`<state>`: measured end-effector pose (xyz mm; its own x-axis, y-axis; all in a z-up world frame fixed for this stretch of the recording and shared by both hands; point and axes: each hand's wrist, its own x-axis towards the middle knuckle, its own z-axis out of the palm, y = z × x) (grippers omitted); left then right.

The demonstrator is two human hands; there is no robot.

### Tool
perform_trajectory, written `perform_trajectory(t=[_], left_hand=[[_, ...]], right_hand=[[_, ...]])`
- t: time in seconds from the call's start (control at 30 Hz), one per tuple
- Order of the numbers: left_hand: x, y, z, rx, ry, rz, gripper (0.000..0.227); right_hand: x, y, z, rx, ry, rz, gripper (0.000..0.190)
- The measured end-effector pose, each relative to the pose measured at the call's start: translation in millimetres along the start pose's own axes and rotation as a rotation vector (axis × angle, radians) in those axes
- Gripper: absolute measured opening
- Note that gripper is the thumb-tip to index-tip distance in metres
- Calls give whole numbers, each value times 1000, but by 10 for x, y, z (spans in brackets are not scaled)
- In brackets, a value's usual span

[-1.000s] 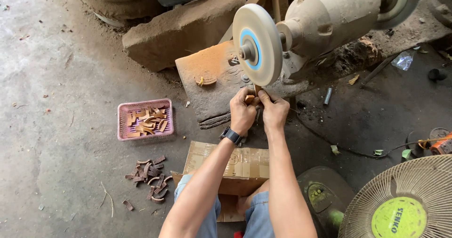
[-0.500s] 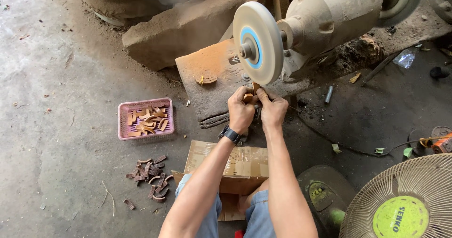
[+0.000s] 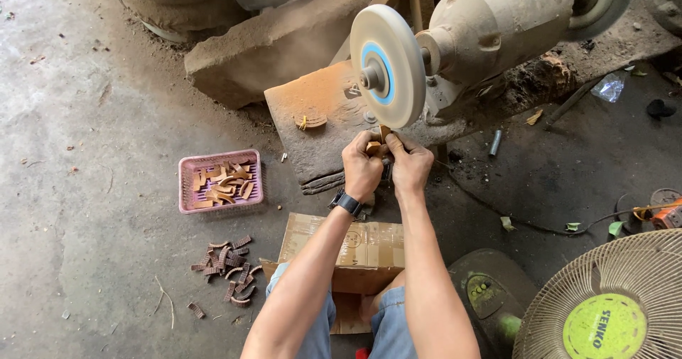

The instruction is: The person sits on a low box and uses a bench grinder to smooth the edges of small wooden pieces. They hold the pieces with both hands against the spinning wheel, rotate them to work different sides, and place the finished pieces into a pink basket.

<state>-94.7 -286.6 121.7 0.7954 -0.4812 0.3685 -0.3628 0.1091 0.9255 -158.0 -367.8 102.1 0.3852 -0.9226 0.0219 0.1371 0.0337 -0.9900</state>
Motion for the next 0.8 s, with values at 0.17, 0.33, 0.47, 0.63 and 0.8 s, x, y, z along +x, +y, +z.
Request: perform_trajectory(t=[0.17,0.33,0.47,0.63,0.8], left_hand=[[3,3,-2,14,3,22,14],[12,40,3,28,-1,39,14],[13,17,20,2,2,20,14],[12,13,34,-7,-7,-1,15],[-8,5,42,27,2,47,17]], right_hand=[[-3,-15,-11,-40,11,11,20],[0,-22,-14,-7,-5,-12,20],[25,31,-23,15,-4,-20,19],[34,65,-33,19,7,-10,17],[27,56,-40,-49,3,-66,17]])
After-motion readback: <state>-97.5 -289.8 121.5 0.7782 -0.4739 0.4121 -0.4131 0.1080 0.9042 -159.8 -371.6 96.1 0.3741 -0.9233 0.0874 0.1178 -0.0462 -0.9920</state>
